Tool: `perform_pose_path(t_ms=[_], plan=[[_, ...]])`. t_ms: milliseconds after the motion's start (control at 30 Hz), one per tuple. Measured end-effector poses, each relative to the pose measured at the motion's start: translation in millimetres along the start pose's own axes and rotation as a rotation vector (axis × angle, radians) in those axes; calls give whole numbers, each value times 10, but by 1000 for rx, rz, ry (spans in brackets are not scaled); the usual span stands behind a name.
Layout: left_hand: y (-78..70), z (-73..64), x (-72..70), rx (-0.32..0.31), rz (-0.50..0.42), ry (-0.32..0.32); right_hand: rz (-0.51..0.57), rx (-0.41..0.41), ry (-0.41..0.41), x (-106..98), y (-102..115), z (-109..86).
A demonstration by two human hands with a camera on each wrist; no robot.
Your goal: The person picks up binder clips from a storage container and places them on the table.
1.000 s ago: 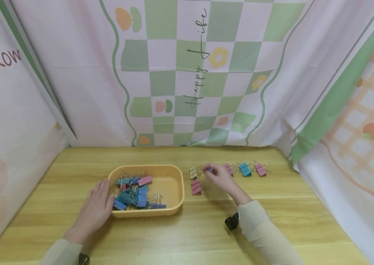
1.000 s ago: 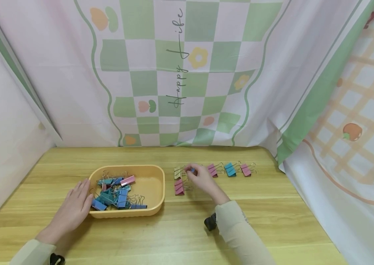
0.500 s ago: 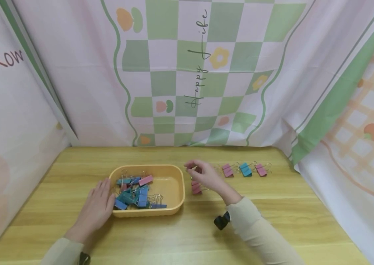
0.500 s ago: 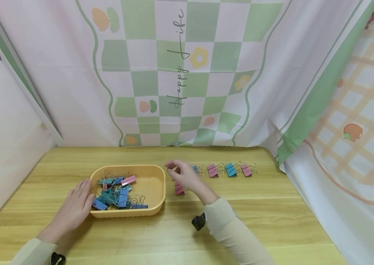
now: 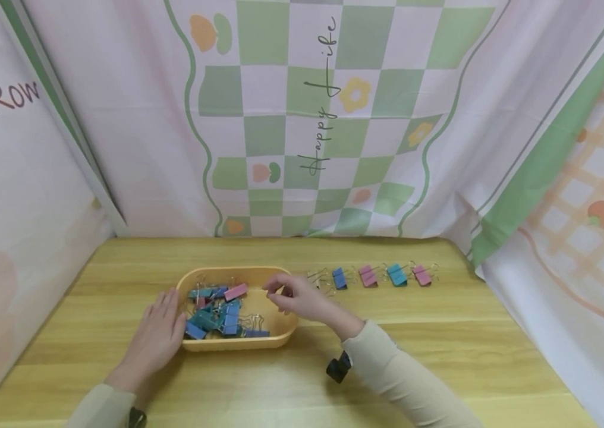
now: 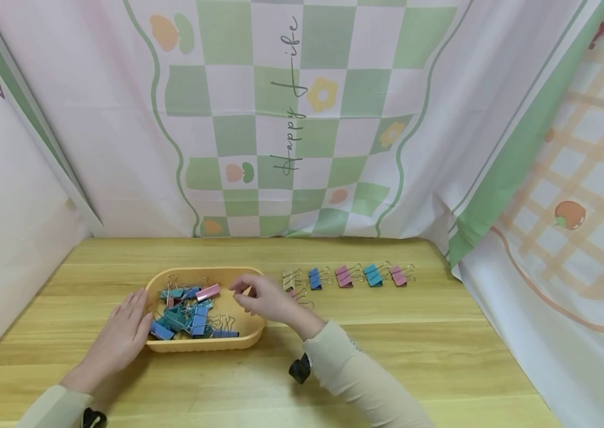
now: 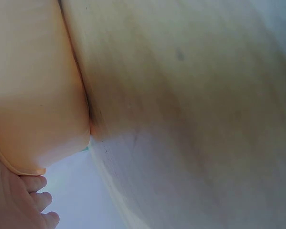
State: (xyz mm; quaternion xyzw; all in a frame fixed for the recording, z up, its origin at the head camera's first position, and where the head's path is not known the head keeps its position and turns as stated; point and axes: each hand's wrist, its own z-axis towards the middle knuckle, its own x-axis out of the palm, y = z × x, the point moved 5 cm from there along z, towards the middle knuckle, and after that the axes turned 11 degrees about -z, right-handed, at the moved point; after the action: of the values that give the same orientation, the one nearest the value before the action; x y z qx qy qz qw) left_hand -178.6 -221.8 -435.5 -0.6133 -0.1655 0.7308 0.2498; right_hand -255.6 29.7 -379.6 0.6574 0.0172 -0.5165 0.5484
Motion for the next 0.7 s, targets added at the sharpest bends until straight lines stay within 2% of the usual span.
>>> perform_pose_path(t_ms=[200, 333, 700], plan=[[0, -6, 4, -3, 0, 6, 62, 10, 73, 183, 33, 50], [1, -1, 7, -2, -1, 5, 101, 46, 121, 305, 37, 80], [1, -4, 3, -6, 0, 9, 83, 156, 113, 475, 9, 146]])
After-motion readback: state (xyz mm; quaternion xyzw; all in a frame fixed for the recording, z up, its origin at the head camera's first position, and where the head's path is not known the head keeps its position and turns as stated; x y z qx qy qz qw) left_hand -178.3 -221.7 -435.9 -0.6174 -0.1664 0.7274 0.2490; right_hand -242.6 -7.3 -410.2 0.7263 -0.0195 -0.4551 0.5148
